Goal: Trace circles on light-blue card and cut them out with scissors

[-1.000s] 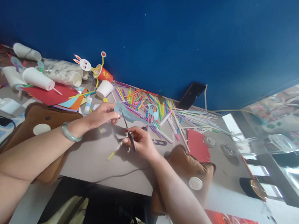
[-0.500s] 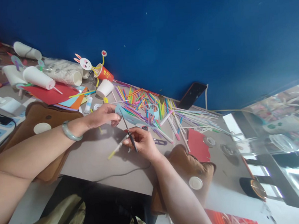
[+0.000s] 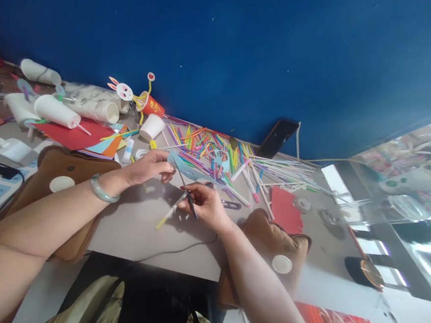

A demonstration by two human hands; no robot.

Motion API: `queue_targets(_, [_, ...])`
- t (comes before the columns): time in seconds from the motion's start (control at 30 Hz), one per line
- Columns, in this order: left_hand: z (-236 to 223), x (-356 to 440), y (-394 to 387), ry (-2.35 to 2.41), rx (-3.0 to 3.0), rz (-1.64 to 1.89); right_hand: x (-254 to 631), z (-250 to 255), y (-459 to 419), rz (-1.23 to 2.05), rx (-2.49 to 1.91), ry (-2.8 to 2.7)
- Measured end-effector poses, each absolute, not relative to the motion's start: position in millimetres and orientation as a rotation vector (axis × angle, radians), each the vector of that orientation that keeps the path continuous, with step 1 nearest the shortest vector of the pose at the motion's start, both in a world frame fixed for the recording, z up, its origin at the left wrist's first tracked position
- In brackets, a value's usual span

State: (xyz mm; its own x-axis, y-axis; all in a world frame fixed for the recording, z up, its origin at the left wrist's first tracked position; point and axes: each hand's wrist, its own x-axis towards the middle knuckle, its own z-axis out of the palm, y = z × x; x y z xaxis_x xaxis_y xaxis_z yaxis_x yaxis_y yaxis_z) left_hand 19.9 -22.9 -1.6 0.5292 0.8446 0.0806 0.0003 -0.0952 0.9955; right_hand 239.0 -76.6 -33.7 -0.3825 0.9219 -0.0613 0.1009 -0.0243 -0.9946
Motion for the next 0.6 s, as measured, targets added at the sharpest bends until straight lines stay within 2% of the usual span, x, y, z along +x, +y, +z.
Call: queue_targets(0.6, [-5.9, 18.8, -21.5, 0.697, 1.568, 0.773, 238.9, -31.3, -78.9, 1.402, -1.143, -1.631])
